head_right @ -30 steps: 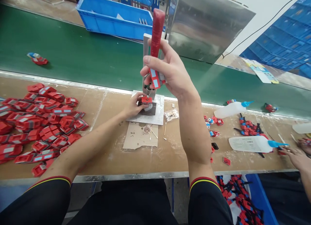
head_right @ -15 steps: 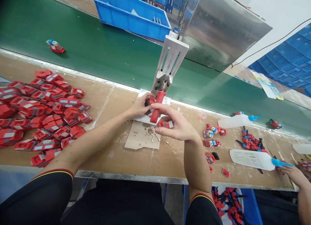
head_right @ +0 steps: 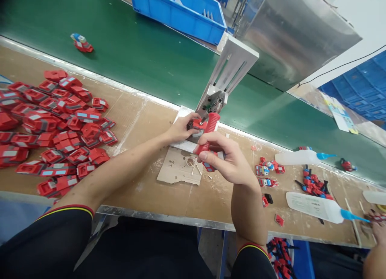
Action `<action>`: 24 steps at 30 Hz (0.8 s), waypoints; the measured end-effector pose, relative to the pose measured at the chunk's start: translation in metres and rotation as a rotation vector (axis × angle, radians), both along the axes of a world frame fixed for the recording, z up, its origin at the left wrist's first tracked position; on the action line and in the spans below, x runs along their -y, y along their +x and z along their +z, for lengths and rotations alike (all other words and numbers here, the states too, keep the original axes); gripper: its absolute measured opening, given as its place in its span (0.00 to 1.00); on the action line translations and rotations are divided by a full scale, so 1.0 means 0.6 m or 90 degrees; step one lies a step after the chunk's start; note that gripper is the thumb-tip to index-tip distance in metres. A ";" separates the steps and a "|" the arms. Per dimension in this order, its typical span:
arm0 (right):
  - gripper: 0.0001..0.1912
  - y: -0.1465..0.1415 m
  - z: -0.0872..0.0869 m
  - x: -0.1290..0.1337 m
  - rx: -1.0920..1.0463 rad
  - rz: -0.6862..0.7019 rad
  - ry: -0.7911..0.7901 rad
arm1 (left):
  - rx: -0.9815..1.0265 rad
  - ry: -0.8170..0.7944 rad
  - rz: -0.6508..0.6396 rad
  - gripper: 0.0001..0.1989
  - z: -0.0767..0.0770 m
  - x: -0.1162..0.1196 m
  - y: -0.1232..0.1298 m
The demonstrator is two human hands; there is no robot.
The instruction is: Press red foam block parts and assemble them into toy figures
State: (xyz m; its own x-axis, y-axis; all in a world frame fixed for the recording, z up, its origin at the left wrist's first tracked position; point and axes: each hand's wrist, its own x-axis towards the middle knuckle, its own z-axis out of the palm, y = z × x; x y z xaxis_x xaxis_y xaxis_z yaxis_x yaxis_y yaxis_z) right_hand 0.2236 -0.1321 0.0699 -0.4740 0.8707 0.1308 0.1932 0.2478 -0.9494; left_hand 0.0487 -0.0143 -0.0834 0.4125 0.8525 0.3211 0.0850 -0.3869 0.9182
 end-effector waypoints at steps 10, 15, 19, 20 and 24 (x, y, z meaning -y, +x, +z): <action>0.09 0.008 0.002 -0.004 -0.041 0.009 -0.009 | -0.032 0.014 0.015 0.25 -0.005 -0.001 0.003; 0.10 0.014 -0.005 -0.009 -0.044 0.019 -0.022 | -0.015 0.018 0.006 0.24 -0.004 0.000 0.002; 0.09 0.013 -0.011 -0.014 -0.036 0.022 -0.027 | -0.020 0.027 -0.001 0.23 -0.006 -0.001 0.003; 0.09 0.012 -0.010 -0.014 -0.020 0.018 -0.026 | -0.019 0.028 -0.004 0.23 -0.006 -0.001 0.003; 0.08 0.008 -0.005 -0.010 0.090 -0.004 -0.014 | -0.018 0.029 -0.011 0.23 -0.009 -0.002 0.004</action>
